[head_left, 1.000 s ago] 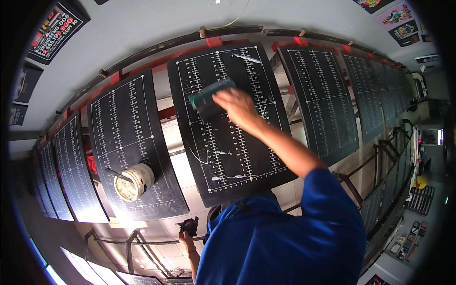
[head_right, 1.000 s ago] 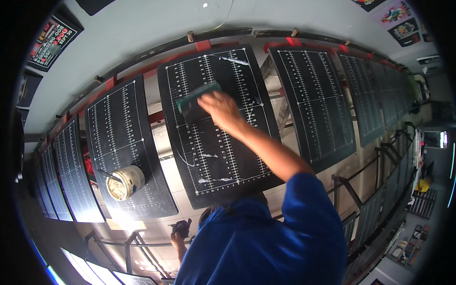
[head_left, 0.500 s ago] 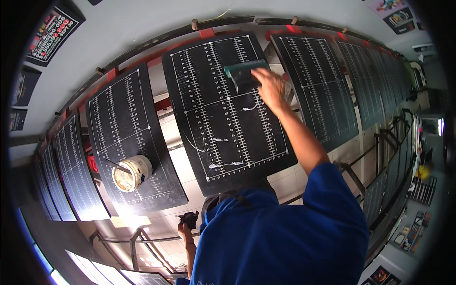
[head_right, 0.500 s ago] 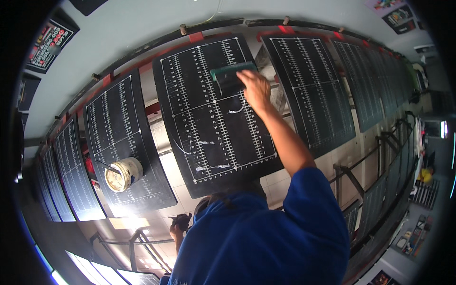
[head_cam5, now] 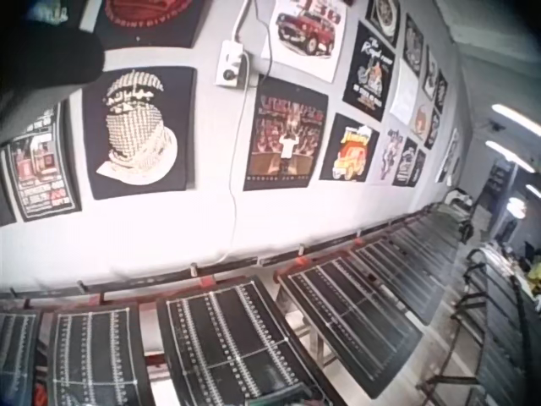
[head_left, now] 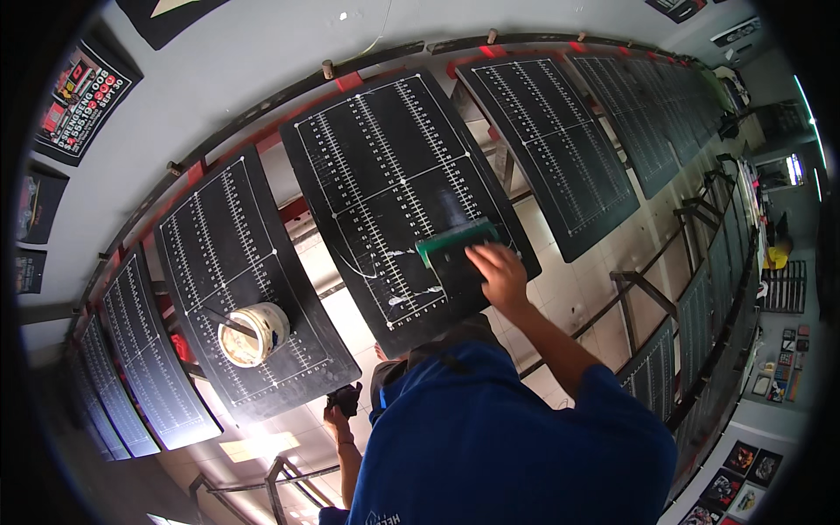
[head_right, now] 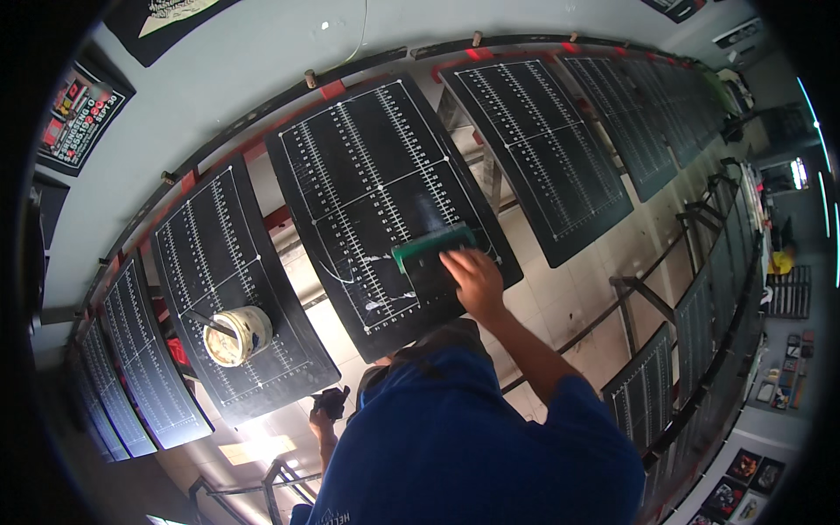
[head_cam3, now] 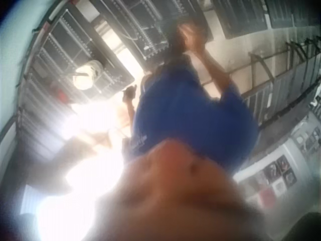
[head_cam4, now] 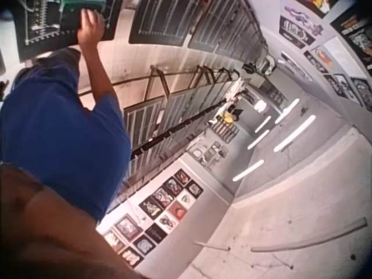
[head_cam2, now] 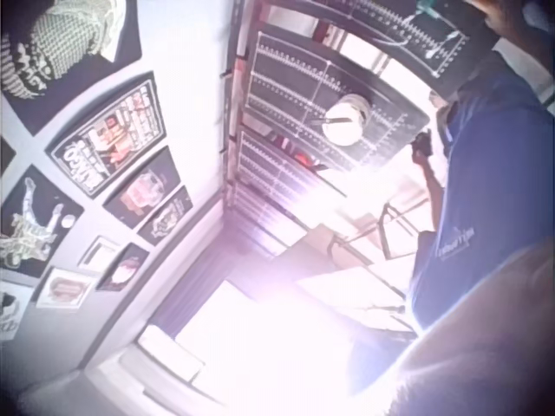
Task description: The person uses a squeegee to spread white ink across a screen printing mesh. They repeatedly pull the ink across the surface and occasionally use a cloth to wipe the squeegee or the screen. The person also handles a bucket of ink and a scraper tool during the process.
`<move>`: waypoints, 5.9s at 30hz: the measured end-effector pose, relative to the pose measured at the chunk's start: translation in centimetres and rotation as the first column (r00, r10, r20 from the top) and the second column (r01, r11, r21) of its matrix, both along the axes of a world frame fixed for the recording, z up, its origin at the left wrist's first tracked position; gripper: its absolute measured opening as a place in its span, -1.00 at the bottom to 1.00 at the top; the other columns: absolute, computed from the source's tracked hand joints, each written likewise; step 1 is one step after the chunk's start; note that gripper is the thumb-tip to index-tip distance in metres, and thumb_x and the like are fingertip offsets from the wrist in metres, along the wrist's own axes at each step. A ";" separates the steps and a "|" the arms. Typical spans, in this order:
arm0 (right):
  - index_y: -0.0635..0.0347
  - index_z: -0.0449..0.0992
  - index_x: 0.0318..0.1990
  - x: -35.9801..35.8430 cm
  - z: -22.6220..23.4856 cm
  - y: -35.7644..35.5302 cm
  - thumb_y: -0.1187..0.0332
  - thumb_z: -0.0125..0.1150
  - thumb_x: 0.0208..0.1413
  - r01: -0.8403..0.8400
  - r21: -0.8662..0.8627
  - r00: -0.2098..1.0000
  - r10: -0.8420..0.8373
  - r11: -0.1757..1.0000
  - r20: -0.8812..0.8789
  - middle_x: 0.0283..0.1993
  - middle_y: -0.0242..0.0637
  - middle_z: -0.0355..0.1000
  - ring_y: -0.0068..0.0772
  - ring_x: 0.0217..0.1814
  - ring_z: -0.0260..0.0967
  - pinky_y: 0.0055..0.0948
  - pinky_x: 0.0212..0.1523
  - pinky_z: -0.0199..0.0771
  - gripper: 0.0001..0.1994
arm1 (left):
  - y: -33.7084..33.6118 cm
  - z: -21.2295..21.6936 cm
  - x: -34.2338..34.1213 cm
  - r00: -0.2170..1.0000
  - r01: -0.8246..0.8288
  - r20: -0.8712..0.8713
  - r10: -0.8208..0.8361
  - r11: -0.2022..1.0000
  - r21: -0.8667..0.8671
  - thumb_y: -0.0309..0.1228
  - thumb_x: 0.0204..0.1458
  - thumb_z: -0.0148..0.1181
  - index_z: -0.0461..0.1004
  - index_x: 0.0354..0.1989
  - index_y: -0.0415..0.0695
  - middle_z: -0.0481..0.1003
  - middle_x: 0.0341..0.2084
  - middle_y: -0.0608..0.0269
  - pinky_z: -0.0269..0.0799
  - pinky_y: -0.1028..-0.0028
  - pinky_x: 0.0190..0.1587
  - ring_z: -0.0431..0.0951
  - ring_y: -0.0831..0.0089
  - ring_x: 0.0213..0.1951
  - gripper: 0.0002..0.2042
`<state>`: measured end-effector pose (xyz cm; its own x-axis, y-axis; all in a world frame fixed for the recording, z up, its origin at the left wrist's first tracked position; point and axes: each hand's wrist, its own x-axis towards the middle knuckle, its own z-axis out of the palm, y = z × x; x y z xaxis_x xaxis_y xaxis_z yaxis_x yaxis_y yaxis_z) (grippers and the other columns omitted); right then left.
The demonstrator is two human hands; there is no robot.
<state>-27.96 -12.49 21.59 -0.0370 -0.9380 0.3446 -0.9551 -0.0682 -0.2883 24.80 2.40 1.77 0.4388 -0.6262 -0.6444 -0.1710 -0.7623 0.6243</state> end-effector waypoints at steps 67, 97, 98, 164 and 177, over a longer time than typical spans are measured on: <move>0.19 0.53 -0.14 20.3 1.2 6.2 0.40 0.30 -0.09 0.406 0.199 0.909 -0.371 0.892 -0.191 -0.09 -0.23 0.41 -0.19 0.01 0.44 -0.26 -0.20 0.61 -0.70 | 2.3 0.4 11.5 0.962 0.263 0.097 -0.254 0.961 -0.082 -0.26 0.03 0.12 0.54 -0.23 -0.35 0.55 -0.41 0.08 0.56 0.38 -0.43 0.56 0.37 -0.41 -0.66; 0.13 0.57 0.02 6.3 3.7 -9.1 0.57 0.34 -0.20 -0.392 0.086 0.906 0.401 0.916 -0.136 -0.04 -0.31 0.49 -0.17 0.01 0.42 -0.24 0.06 0.45 -0.51 | 20.6 -3.1 -4.1 0.897 -0.398 0.191 0.400 0.916 -0.047 -0.30 0.02 0.12 0.49 -0.41 -0.34 0.46 -0.59 0.27 0.32 0.44 -0.43 0.37 0.52 -0.52 -0.73; 0.15 0.57 0.00 6.5 3.7 -9.5 0.55 0.32 -0.17 -0.401 0.118 0.898 0.415 0.908 -0.145 -0.08 -0.30 0.48 -0.17 -0.02 0.42 -0.24 0.04 0.46 -0.55 | 20.8 -2.6 -5.9 0.893 -0.411 0.178 0.413 0.910 -0.046 -0.30 0.03 0.12 0.49 -0.40 -0.33 0.45 -0.59 0.29 0.31 0.45 -0.43 0.36 0.53 -0.51 -0.74; 0.07 0.52 0.11 0.7 4.4 -5.5 0.58 0.38 -0.17 -0.628 0.297 0.706 0.687 0.719 -0.171 0.01 -0.41 0.46 -0.19 0.09 0.39 -0.26 0.03 0.52 -0.43 | 31.1 12.0 -27.7 0.618 -0.282 0.747 0.246 0.956 -0.081 -0.43 0.02 0.19 0.45 -0.14 -0.26 0.47 -0.25 -0.04 0.40 0.13 -0.08 0.49 -0.06 -0.15 -0.75; 0.07 0.55 0.10 -3.7 4.5 -4.2 0.68 0.16 -0.19 -0.772 0.286 0.575 0.816 0.567 -0.066 0.04 -0.45 0.49 -0.23 0.10 0.39 -0.30 0.10 0.44 -0.42 | 31.5 11.8 -27.2 0.678 -0.327 0.690 0.252 0.945 -0.023 -0.43 0.04 0.18 0.44 -0.07 -0.27 0.49 -0.18 -0.07 0.40 0.13 -0.02 0.49 -0.08 -0.09 -0.71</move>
